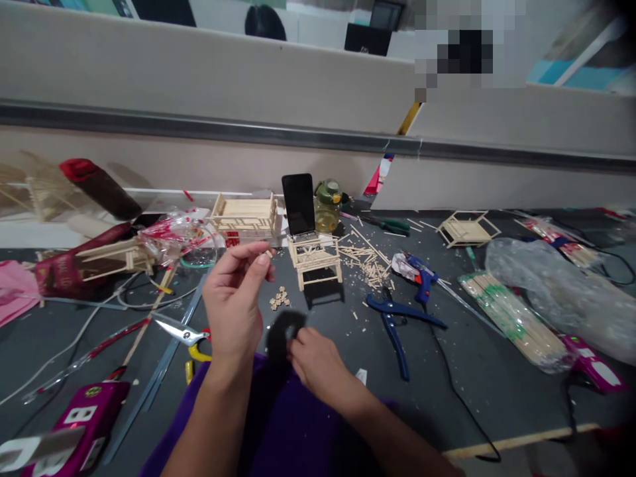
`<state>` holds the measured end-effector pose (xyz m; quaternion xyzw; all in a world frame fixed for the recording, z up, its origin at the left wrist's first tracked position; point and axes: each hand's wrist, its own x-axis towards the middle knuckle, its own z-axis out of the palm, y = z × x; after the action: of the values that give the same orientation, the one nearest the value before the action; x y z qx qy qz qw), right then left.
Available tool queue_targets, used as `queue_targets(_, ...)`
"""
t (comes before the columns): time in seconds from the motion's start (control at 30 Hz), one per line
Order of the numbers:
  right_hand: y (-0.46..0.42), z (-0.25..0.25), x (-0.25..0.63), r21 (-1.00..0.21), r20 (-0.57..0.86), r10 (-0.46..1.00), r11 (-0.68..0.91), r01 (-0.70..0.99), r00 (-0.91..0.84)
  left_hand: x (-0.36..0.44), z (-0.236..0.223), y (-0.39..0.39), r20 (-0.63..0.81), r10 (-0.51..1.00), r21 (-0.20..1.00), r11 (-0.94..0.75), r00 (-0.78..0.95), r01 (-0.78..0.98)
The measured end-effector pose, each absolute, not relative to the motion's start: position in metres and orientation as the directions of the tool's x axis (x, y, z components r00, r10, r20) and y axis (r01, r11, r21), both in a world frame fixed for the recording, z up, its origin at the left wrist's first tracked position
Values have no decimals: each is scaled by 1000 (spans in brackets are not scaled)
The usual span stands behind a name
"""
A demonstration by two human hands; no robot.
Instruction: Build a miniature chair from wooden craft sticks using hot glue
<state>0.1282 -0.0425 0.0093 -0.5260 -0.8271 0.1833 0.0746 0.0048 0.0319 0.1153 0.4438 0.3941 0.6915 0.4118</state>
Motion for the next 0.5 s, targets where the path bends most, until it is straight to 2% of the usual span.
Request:
queue_targets(0.07,-34,7,148,-276,-105,948,262,925,-300,4,115,32,280,923,912,-342,-265,-226)
queue_targets(0.1,-30,8,164,-220,-118,977,150,964,-179,3,114,33,276,924,912,-339,-265,-229)
queue_targets(0.13,-28,10,181,-192,-71,996,42,981,-57,3,113,33,274,923,912,-338,-269,-232)
queue_targets(0.2,-31,16,211,-248,73,990,-99,964,120,2,111,35,274,921,909,-342,-276,-239)
queue_targets(0.23,-35,19,221,-323,117,983,-95,942,140,2,110,37,275,920,907,-345,-278,-243)
queue_targets(0.3,-48,22,228,-534,66,994,-38,845,87,2,108,38,272,922,906,-342,-276,-250)
queue_targets(0.37,-61,18,219,-741,-89,989,13,671,-118,4,107,39,262,927,911,-329,-266,-248)
queue_targets(0.4,-64,14,214,-798,-119,965,48,601,-235,5,107,39,260,929,914,-324,-263,-243)
queue_targets(0.43,-66,10,209,-805,-86,957,97,586,-276,5,107,38,261,929,916,-323,-261,-236)
queue_targets(0.5,-62,3,209,-705,112,991,135,697,-78,6,108,37,273,924,916,-334,-267,-221)
